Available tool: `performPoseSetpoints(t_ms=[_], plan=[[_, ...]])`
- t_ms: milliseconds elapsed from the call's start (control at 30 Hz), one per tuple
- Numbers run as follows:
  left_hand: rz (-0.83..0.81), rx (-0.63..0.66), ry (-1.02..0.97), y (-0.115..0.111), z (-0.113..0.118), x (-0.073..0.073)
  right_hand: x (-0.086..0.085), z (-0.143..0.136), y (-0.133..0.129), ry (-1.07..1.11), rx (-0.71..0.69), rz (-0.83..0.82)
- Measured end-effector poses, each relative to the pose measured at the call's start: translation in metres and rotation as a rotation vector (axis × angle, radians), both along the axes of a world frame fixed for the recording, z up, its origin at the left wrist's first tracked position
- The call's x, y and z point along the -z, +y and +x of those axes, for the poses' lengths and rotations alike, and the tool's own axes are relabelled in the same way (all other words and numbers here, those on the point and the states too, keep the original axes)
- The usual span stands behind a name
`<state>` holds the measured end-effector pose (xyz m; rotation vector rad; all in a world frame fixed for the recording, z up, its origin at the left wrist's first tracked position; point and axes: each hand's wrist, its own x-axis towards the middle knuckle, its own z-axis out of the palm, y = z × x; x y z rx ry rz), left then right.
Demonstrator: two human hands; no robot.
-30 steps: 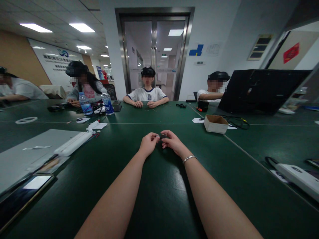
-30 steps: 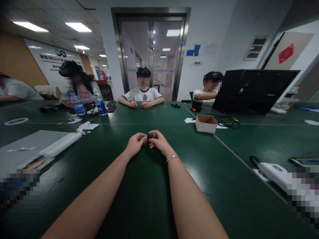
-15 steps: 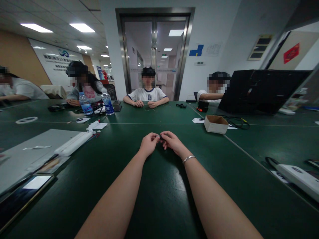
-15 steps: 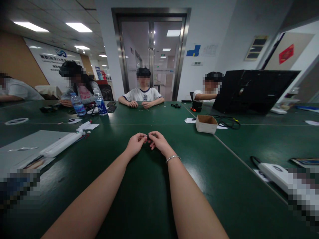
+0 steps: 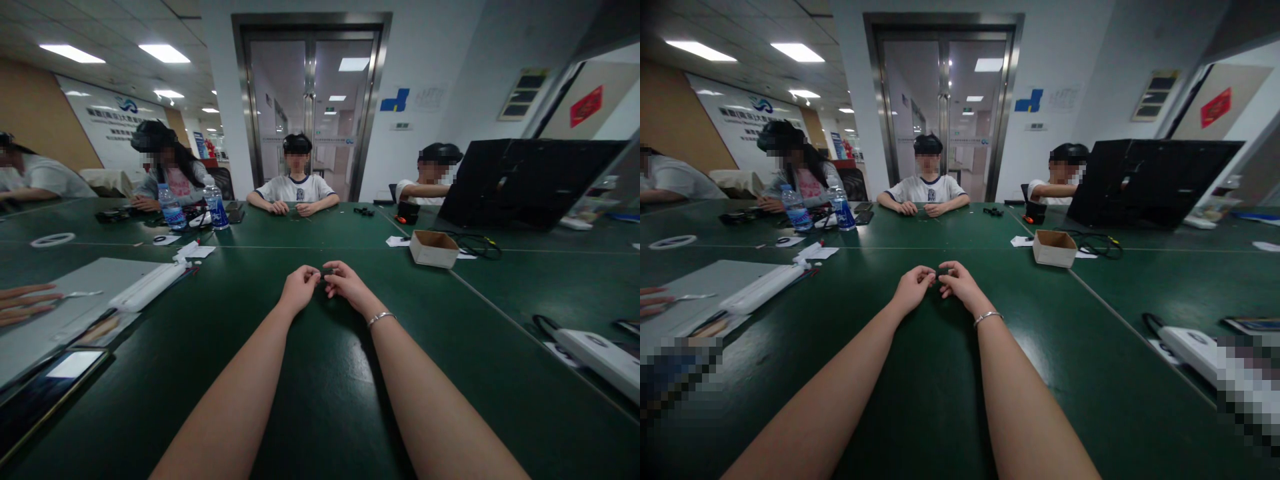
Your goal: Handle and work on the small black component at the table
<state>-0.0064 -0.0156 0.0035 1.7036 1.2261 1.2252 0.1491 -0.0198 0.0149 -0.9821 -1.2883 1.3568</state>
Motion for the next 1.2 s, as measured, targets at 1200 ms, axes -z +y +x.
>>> performPoseSetpoints(t_ms=[1200], plan=[[0.048,-0.074,0.084,-0.0021,-0.0006,-0.0021,-0.0035,0.0017,-0.0046,0.027,-0.029,0.002]])
